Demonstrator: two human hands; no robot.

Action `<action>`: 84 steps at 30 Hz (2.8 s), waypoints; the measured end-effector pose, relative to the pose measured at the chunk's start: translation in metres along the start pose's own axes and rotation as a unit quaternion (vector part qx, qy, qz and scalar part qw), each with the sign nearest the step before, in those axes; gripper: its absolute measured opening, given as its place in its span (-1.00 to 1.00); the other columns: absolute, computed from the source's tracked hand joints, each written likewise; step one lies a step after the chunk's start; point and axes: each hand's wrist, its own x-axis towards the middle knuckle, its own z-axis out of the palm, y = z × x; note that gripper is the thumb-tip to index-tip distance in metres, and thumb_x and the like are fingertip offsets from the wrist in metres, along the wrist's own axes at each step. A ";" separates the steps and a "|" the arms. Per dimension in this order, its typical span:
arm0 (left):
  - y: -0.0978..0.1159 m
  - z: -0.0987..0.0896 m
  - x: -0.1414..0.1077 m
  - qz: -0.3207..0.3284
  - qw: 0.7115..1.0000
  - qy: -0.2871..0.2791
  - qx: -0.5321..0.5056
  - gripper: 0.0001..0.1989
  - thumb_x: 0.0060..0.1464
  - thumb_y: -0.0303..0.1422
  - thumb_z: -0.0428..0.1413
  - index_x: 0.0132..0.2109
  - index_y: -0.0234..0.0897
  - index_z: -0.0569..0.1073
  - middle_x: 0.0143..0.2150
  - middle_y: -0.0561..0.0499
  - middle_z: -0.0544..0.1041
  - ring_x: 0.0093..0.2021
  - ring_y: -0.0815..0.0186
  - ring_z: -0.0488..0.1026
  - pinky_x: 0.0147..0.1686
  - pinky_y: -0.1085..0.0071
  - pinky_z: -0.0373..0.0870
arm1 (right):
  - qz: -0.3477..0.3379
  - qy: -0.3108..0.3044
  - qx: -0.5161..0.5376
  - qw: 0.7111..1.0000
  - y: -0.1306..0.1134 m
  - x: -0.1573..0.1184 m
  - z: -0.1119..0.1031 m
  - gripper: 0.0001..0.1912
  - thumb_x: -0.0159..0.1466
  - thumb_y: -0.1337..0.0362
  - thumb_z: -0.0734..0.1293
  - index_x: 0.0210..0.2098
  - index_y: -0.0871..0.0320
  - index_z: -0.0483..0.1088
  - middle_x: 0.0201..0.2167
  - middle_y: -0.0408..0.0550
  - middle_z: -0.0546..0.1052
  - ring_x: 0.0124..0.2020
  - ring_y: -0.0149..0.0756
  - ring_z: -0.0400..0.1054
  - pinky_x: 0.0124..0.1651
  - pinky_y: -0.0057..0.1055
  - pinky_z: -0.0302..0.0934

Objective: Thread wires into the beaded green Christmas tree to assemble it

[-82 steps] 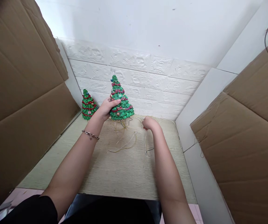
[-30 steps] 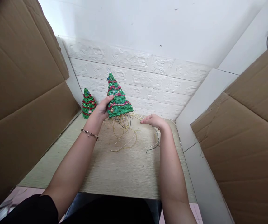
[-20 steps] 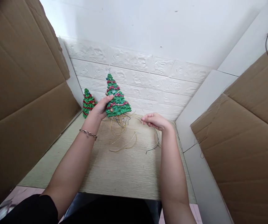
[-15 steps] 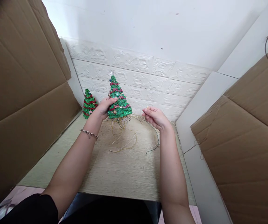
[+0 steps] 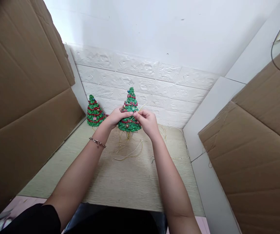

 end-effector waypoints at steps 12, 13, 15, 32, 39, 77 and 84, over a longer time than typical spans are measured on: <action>-0.005 0.004 0.001 -0.010 0.999 0.031 -0.014 -0.52 -0.37 -0.26 0.39 -0.26 -0.39 0.48 -0.30 -0.05 0.53 -0.36 0.33 0.44 -0.28 0.38 0.37 | -0.038 0.089 -0.067 0.993 0.021 0.003 0.007 -0.58 0.00 -0.09 0.34 -0.56 0.16 0.25 -0.61 -0.13 0.23 -0.55 -0.38 0.06 -0.51 -0.48 -0.01; -0.005 0.004 0.001 -0.009 0.999 0.032 -0.018 -0.53 -0.37 -0.26 0.39 -0.26 -0.38 0.48 -0.30 -0.05 0.53 -0.36 0.33 0.44 -0.28 0.38 0.37 | -0.036 0.096 -0.062 0.993 0.021 0.003 0.008 -0.59 0.01 -0.07 0.33 -0.56 0.16 0.25 -0.61 -0.13 0.22 -0.55 -0.38 0.06 -0.51 -0.48 -0.01; -0.006 0.004 0.001 -0.009 0.999 0.034 -0.020 -0.53 -0.38 -0.27 0.40 -0.27 -0.38 0.48 -0.32 -0.03 0.53 -0.37 0.35 0.43 -0.28 0.39 0.37 | -0.040 0.109 -0.056 0.992 0.023 0.002 0.010 -0.61 0.03 -0.05 0.34 -0.56 0.17 0.26 -0.61 -0.13 0.22 -0.54 -0.38 0.06 -0.50 -0.48 -0.01; -0.004 0.007 0.003 -0.018 0.996 0.089 -0.015 -0.47 -0.42 -0.26 0.40 -0.22 -0.39 0.48 -0.26 -0.06 0.55 -0.32 0.31 0.46 -0.25 0.37 0.38 | -0.278 0.143 -0.348 0.884 0.028 -0.004 0.012 -0.77 0.32 0.35 0.26 -0.48 0.15 0.27 -0.45 -0.07 0.35 -0.37 -0.26 0.26 -0.27 -0.38 0.19; -0.007 0.005 0.004 -0.019 0.996 0.082 -0.008 -0.46 -0.43 -0.23 0.41 -0.24 -0.39 0.48 -0.29 -0.04 0.54 -0.36 0.33 0.44 -0.30 0.38 0.37 | -0.307 0.110 -0.484 0.812 0.027 -0.005 0.005 -0.79 0.39 0.35 0.23 -0.39 0.17 0.38 -0.37 -0.01 0.37 -0.28 -0.18 0.26 -0.20 -0.33 0.16; -0.004 0.015 -0.002 -0.046 0.993 0.083 -0.067 -0.49 -0.44 -0.30 0.41 -0.24 -0.39 0.50 -0.31 -0.06 0.56 -0.38 0.28 0.49 -0.30 0.34 0.44 | -0.205 0.161 -0.369 0.892 0.055 0.003 0.000 -0.33 0.39 -0.17 -0.01 0.27 0.13 0.19 0.31 0.08 -0.07 0.30 -0.01 -0.16 0.26 0.07 -0.15; -0.007 0.015 0.000 -0.047 0.996 0.060 -0.049 -0.49 -0.40 -0.28 0.41 -0.22 -0.39 0.51 -0.27 -0.08 0.56 -0.34 0.29 0.50 -0.29 0.34 0.45 | -0.220 0.190 -0.333 0.897 0.055 0.006 -0.003 -0.40 0.43 0.01 -0.14 0.26 0.17 0.15 0.26 0.10 0.07 0.31 -0.15 -0.13 0.29 0.01 -0.19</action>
